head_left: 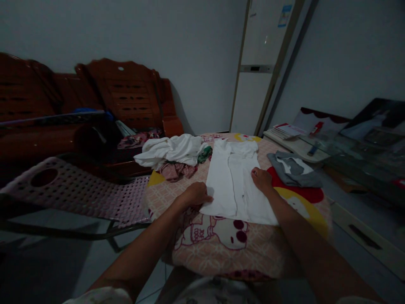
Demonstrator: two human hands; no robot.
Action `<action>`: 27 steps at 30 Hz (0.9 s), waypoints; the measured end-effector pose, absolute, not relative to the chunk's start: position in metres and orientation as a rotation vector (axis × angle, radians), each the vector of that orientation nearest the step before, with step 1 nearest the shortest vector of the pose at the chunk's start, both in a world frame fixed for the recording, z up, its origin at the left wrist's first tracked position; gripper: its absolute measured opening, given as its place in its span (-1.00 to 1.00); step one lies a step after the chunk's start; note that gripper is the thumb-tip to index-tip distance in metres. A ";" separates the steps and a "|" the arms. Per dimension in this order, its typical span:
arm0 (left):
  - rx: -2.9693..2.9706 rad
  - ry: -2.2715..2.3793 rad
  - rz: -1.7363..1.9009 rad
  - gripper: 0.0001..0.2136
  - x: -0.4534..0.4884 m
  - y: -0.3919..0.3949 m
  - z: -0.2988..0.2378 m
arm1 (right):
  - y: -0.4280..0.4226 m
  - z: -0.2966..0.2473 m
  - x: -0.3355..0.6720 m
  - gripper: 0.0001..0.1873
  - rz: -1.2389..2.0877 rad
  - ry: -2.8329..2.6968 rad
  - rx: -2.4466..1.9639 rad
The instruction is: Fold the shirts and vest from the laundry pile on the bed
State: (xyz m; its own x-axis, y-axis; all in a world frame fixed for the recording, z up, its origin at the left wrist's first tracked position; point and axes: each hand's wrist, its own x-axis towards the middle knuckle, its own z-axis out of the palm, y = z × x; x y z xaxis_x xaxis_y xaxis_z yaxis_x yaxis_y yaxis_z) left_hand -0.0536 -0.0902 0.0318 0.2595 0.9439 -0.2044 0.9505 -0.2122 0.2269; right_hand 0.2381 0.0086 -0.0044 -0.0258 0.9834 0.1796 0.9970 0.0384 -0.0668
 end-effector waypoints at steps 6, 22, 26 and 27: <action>2.009 1.572 0.094 -0.67 -0.079 -0.096 0.038 | 0.009 -0.007 0.240 -0.70 -0.141 -2.127 -2.058; 1.812 1.582 -0.055 -0.73 -0.087 -0.114 0.039 | 0.013 -0.013 0.243 -0.72 -0.105 -2.116 -2.025; 1.962 1.639 -0.076 -0.76 -0.089 -0.109 0.041 | 0.014 -0.014 0.242 -0.71 -0.105 -2.106 -2.014; 2.052 1.680 -0.021 -0.80 -0.085 -0.104 0.042 | 0.014 -0.015 0.242 -0.71 -0.105 -2.102 -2.017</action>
State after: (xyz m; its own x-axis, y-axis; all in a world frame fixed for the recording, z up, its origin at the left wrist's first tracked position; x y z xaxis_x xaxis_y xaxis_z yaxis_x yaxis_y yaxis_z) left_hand -0.0849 -0.1043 0.0424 0.2448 0.9188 -0.3097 0.9264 -0.1274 0.3543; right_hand 0.2417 0.0142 -0.0145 -0.0291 0.9771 0.2108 0.9932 0.0520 -0.1039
